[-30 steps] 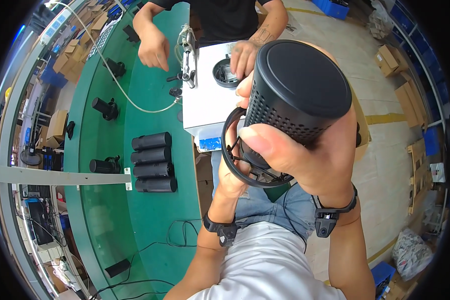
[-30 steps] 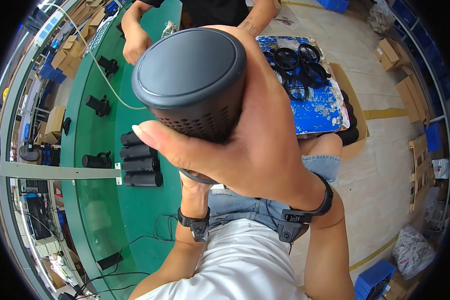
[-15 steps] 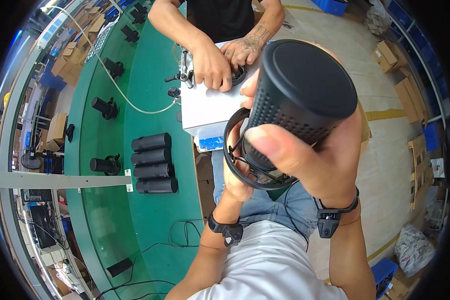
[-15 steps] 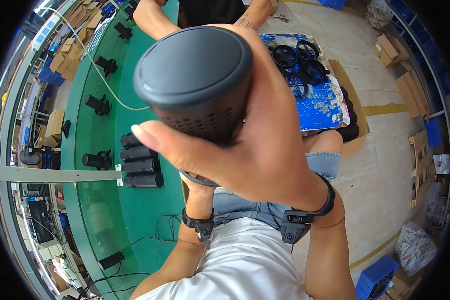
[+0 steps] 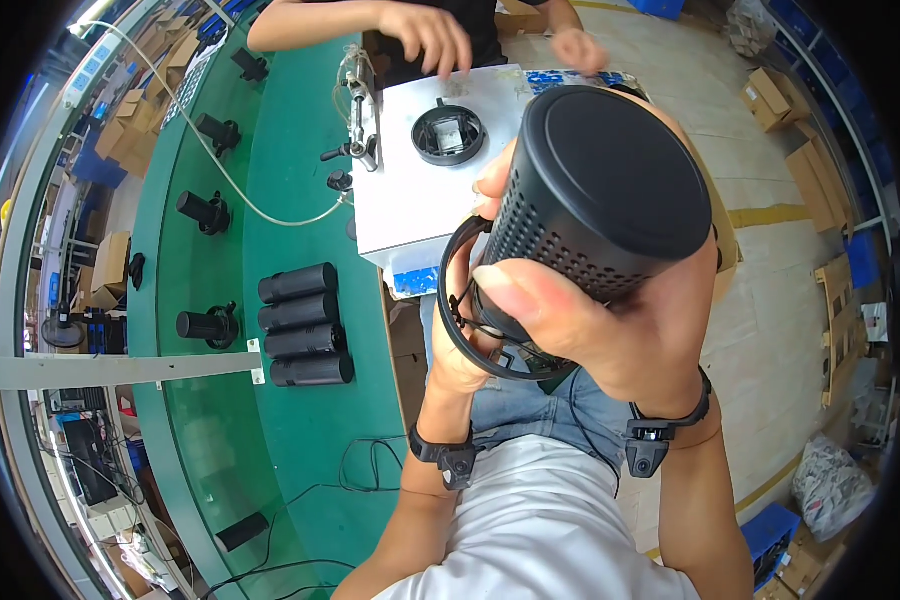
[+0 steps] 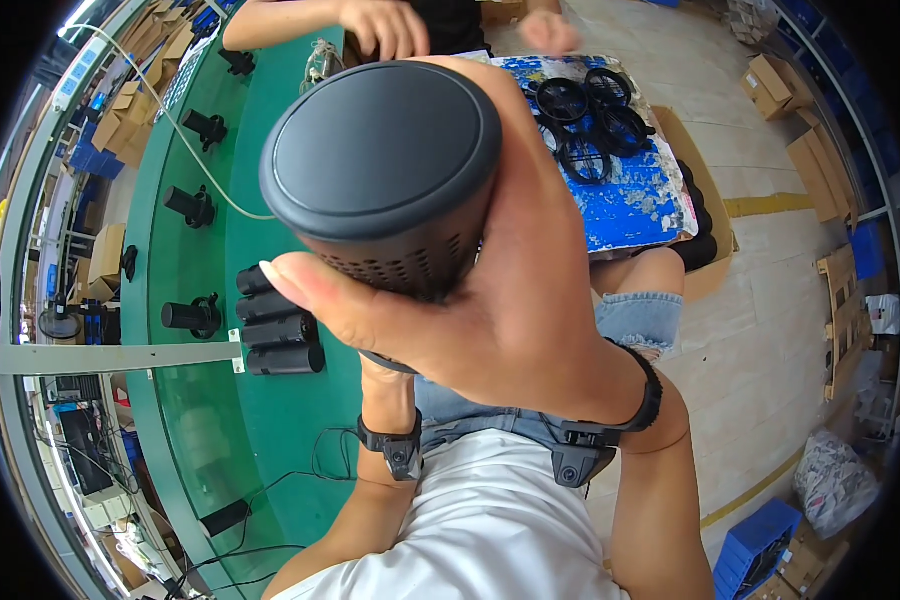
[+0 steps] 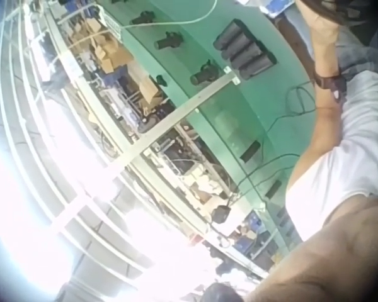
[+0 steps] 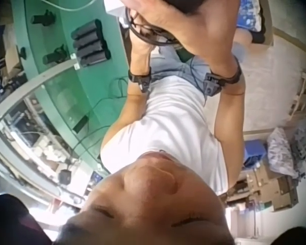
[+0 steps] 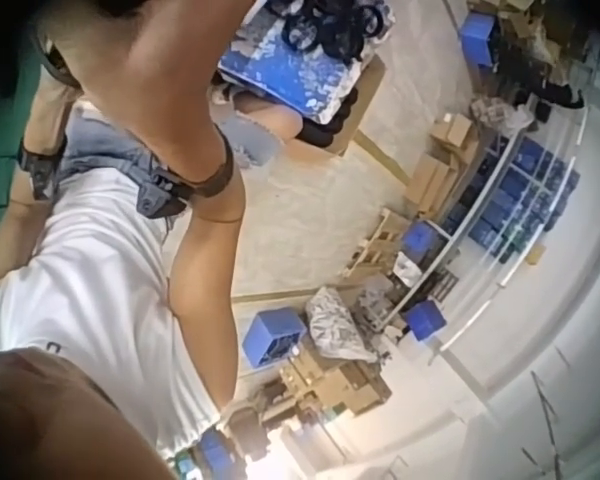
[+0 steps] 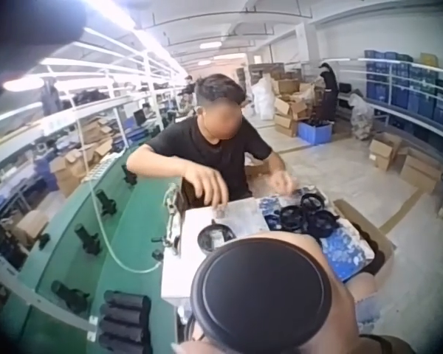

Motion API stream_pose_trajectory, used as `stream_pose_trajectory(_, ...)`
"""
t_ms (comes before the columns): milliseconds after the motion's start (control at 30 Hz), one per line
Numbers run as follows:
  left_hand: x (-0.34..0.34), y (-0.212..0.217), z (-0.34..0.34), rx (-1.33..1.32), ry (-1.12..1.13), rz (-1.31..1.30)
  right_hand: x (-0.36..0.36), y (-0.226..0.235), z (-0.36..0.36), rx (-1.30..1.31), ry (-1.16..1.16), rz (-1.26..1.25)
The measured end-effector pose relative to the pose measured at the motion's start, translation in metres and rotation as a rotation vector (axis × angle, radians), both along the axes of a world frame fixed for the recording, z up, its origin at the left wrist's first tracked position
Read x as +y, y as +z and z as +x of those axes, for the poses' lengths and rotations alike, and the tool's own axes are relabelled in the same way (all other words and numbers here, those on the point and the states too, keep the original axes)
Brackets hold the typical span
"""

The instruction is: The person picks up a microphone and a shock mount, fits the microphone into the mount, and places the assembly into a machine. After the machine cycle, the person removes the assembly, detaches the mount, and places the microphone back onto the green table.

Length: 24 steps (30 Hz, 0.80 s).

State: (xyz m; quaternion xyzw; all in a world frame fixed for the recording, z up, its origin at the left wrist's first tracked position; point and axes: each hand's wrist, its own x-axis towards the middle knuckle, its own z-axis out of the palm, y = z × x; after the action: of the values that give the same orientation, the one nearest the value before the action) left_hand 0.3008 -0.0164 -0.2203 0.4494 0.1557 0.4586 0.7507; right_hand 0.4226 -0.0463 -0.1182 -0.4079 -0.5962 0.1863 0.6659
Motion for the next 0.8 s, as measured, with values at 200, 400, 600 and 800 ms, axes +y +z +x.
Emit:
stream_pose_trajectory(200,-0.002,-0.011,-0.005,-0.097,-0.031,0.008,-0.001,-0.006,-0.009,0.046,0.042,0.012)
stream_pose_trajectory(400,-0.001,-0.036,-0.006,0.026,-0.001,0.099,-0.005,-0.011,-0.014,0.091,0.002,-0.051)
stream_pose_trajectory(600,-0.003,-0.029,-0.009,0.034,-0.056,0.132,-0.006,-0.008,-0.015,0.204,0.101,-0.07)
stream_pose_trajectory(800,-0.016,-0.01,-0.005,-0.193,0.06,0.079,-0.008,-0.004,-0.009,0.203,0.048,0.031)
